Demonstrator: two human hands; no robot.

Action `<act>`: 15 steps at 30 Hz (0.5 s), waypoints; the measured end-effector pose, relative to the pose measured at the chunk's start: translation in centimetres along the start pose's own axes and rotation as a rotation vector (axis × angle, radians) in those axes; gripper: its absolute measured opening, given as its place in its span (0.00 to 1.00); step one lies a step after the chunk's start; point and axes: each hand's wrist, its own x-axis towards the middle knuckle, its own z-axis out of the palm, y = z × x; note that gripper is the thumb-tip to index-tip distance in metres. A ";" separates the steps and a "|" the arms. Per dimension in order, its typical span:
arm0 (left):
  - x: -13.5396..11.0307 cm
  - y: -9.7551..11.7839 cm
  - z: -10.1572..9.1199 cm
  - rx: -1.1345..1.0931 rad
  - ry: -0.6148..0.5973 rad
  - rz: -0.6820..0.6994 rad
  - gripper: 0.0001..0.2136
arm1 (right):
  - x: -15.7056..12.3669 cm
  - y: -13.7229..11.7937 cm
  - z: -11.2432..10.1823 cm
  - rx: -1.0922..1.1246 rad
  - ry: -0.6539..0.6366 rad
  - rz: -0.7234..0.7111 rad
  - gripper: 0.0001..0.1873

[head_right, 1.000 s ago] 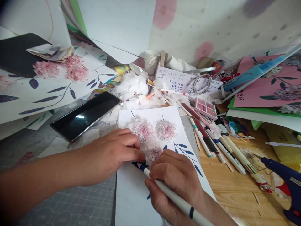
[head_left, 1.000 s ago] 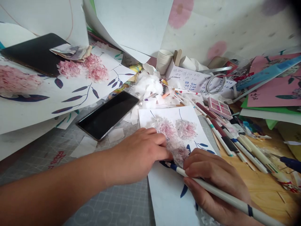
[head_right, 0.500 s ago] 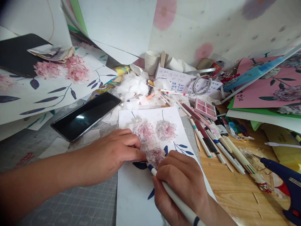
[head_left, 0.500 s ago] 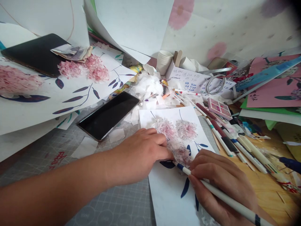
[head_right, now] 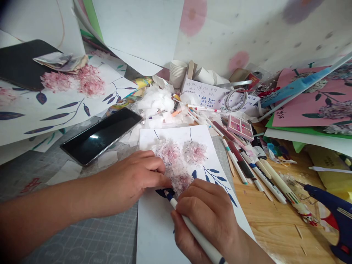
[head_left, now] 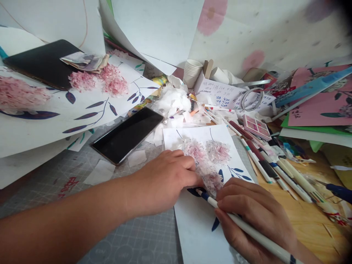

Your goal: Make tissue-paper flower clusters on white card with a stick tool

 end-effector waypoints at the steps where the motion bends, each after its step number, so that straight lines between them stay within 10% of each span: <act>1: 0.0 0.0 0.0 -0.002 0.002 0.001 0.19 | 0.0 0.0 0.1 0.008 -0.013 -0.005 0.11; 15: 0.0 0.0 0.1 0.001 0.034 0.017 0.15 | 0.0 0.1 0.1 -0.004 -0.045 -0.017 0.13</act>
